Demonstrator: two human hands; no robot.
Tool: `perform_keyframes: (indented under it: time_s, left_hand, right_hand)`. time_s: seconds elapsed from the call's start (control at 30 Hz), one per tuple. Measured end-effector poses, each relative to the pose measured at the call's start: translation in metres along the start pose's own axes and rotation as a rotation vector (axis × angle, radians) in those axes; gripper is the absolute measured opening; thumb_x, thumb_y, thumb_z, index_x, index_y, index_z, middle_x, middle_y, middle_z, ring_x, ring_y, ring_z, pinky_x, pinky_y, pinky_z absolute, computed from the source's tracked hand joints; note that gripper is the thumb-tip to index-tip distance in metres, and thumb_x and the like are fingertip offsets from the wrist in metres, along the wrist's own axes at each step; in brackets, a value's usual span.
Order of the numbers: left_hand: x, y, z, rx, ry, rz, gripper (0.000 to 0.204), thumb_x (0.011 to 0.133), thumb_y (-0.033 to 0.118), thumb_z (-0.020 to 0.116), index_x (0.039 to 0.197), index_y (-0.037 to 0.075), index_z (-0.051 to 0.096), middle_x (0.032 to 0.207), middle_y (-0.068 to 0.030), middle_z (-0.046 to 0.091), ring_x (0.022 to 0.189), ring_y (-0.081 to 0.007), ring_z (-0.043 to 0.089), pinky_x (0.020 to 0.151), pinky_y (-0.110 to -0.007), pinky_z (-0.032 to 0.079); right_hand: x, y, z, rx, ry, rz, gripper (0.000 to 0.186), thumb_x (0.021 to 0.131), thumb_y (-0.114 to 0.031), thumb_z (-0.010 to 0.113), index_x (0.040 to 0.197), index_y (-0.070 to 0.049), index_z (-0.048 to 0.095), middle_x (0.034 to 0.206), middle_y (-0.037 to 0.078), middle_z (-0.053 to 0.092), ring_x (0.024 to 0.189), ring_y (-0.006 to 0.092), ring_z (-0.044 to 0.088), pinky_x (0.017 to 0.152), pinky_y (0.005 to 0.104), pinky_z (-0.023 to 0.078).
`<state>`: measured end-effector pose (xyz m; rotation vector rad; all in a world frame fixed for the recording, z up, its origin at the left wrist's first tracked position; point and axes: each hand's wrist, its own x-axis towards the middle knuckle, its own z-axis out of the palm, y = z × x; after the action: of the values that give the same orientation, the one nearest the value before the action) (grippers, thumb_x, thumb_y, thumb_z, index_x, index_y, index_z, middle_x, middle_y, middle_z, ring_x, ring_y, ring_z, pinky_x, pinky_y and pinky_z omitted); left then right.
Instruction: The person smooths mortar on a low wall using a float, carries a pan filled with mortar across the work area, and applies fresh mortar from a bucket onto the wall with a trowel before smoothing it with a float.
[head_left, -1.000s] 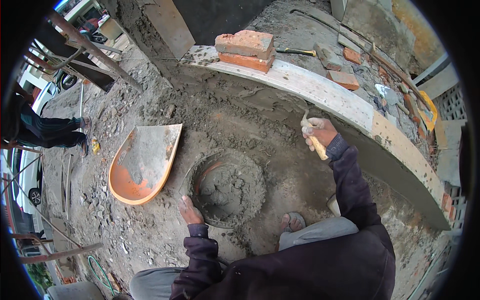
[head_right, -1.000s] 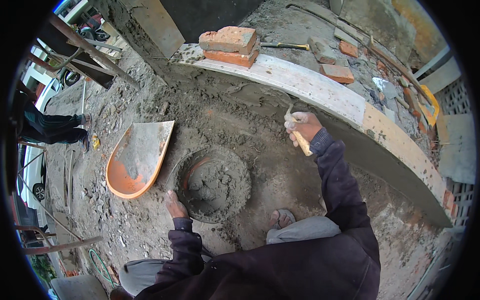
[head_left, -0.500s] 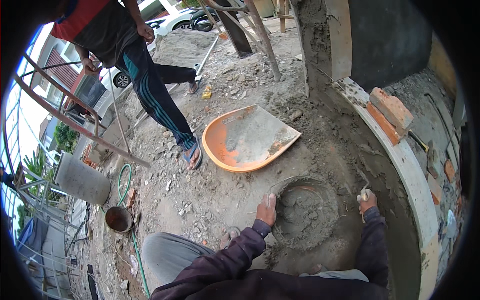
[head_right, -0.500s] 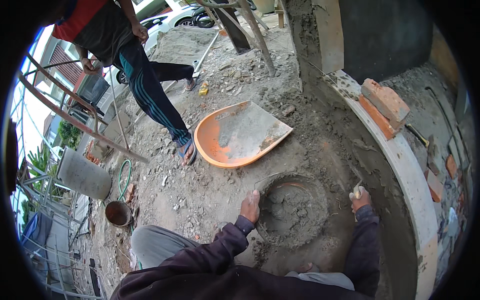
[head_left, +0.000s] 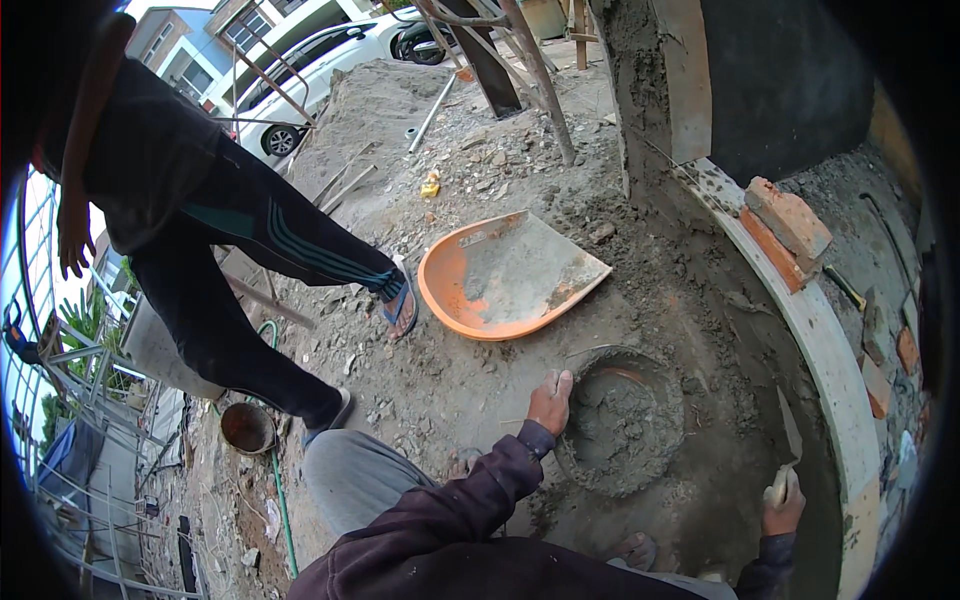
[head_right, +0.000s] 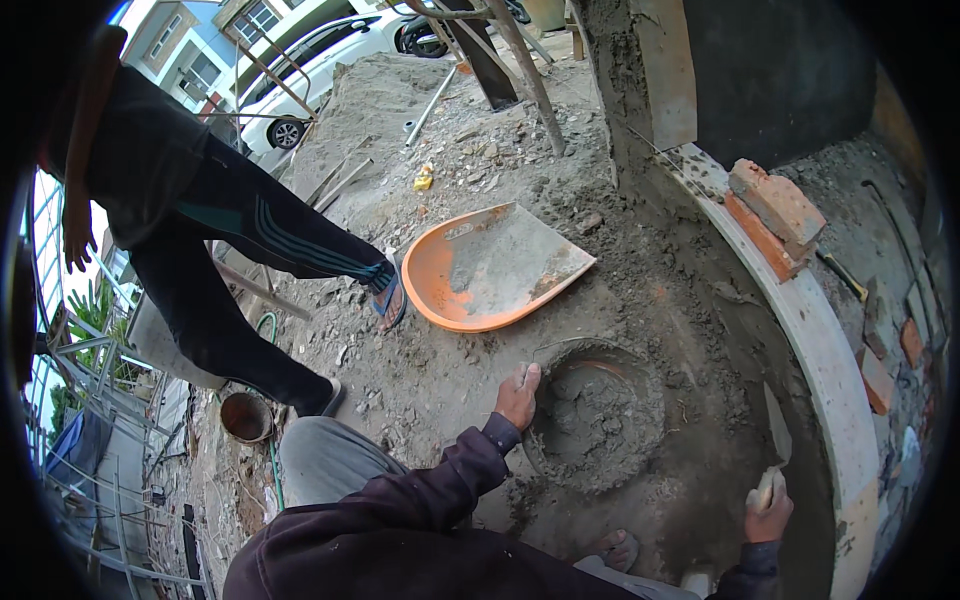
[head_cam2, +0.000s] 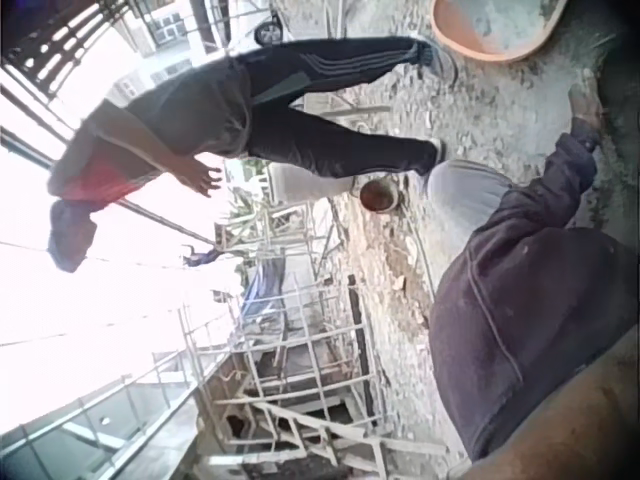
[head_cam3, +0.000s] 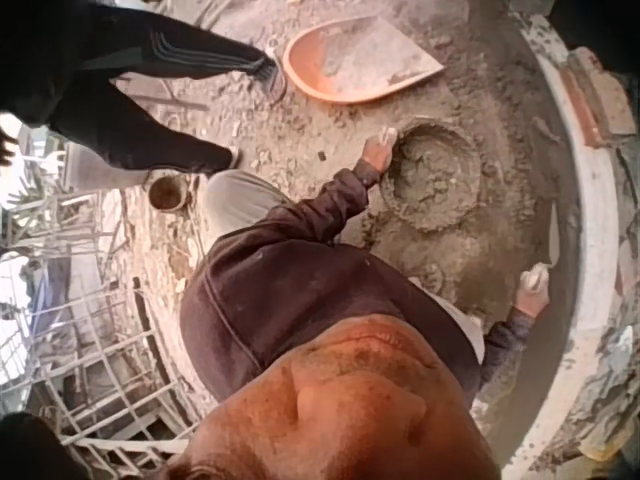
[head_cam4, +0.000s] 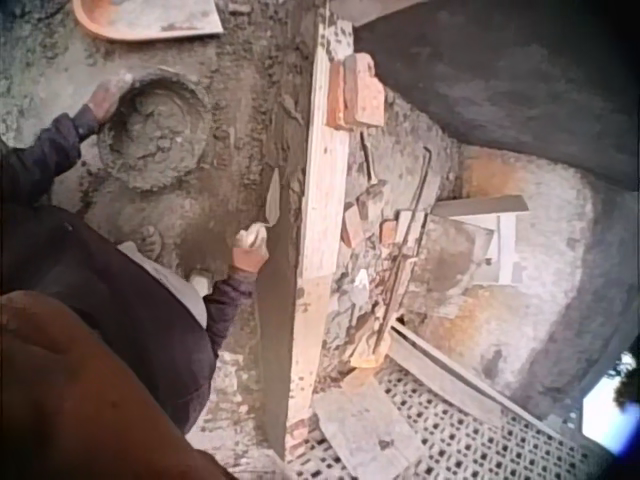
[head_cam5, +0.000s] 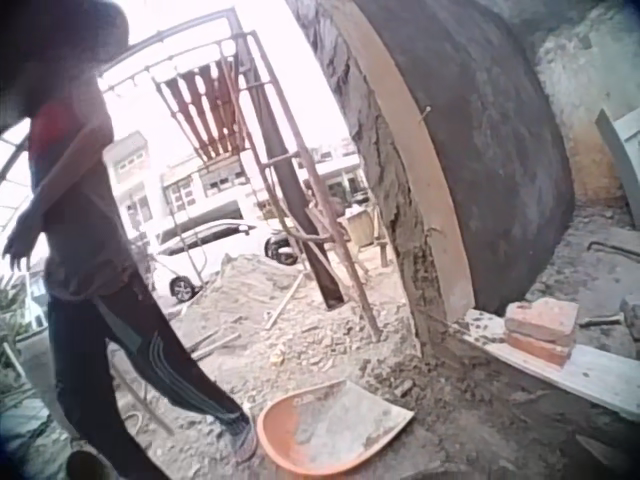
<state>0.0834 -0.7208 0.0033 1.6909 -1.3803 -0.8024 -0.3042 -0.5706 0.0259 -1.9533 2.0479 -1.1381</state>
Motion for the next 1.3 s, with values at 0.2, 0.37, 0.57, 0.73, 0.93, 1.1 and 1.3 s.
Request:
perform_keyframes:
  time_s: [0.2,0.37,0.57,0.73,0.93,1.1,1.3]
  left_hand:
    - [0.003,0.062,0.044,0.146,-0.275,0.174,0.034,0.082,0.032,0.041,0.077,-0.002,0.042,0.069,-0.0255,0.050,0.070,-0.0412,0.048,0.060,-0.043,0.037]
    - [-0.019,0.087,0.070,0.218,-0.368,0.184,0.029,0.081,0.029,0.042,0.081,0.000,0.044,0.064,-0.0250,0.051,0.066,-0.0410,0.049,0.059,-0.046,0.037]
    - [-0.003,0.048,0.053,0.057,-0.203,0.208,0.032,0.082,0.029,0.043,0.081,-0.003,0.046,0.072,-0.0251,0.052,0.071,-0.0405,0.050,0.060,-0.040,0.038]
    - [-0.007,-0.003,0.005,-0.026,-0.069,0.056,0.046,0.085,0.034,0.035,0.094,-0.010,0.046,0.087,-0.0214,0.053,0.081,-0.0262,0.049,0.073,-0.032,0.036]
    - [-0.011,-0.033,-0.010,-0.158,-0.051,0.007,0.048,0.086,0.033,0.033,0.097,-0.011,0.046,0.094,-0.0225,0.051,0.087,-0.0282,0.047,0.079,-0.034,0.034]
    - [-0.014,-0.024,-0.005,0.027,-0.029,0.015,0.048,0.086,0.033,0.033,0.097,-0.012,0.045,0.095,-0.0240,0.050,0.086,-0.0300,0.046,0.080,-0.034,0.033]
    - [-0.003,-0.021,-0.006,-0.069,-0.129,0.045,0.046,0.086,0.030,0.034,0.096,-0.013,0.044,0.094,-0.0241,0.050,0.086,-0.0292,0.046,0.079,-0.033,0.033]
  right_hand:
    - [0.029,-0.061,0.094,-0.585,-0.607,-0.198,0.036,0.068,-0.017,0.051,0.105,-0.015,0.049,0.072,0.009,0.048,0.067,0.0262,0.052,0.056,0.0394,0.042]
    - [-0.017,-0.078,0.151,-0.192,-0.530,-0.249,0.036,0.063,-0.019,0.057,0.099,-0.014,0.052,0.086,0.012,0.054,0.073,0.0301,0.052,0.068,0.0401,0.041]
    - [-0.025,-0.091,0.134,0.323,-0.588,0.141,0.034,0.062,-0.017,0.058,0.092,-0.002,0.052,0.078,0.017,0.056,0.073,0.0333,0.053,0.064,0.0382,0.043]
    - [0.014,-0.098,0.111,0.352,-0.447,0.169,0.033,0.065,-0.019,0.058,0.092,0.000,0.052,0.080,0.017,0.055,0.073,0.0336,0.054,0.061,0.0365,0.044]
    - [0.085,-0.053,0.099,0.511,-0.225,0.268,0.034,0.071,-0.018,0.057,0.096,0.004,0.047,0.070,0.010,0.054,0.057,0.0178,0.055,0.050,0.0289,0.046]
    - [0.118,-0.003,0.075,0.930,-0.139,0.625,0.020,0.074,-0.010,0.052,0.089,0.002,0.046,0.063,0.006,0.047,0.042,0.0094,0.045,0.033,0.0227,0.039]
    - [0.078,0.005,0.037,0.990,-0.094,0.649,0.023,0.074,-0.010,0.052,0.092,0.003,0.046,0.065,0.007,0.048,0.043,0.0105,0.046,0.034,0.0232,0.040]
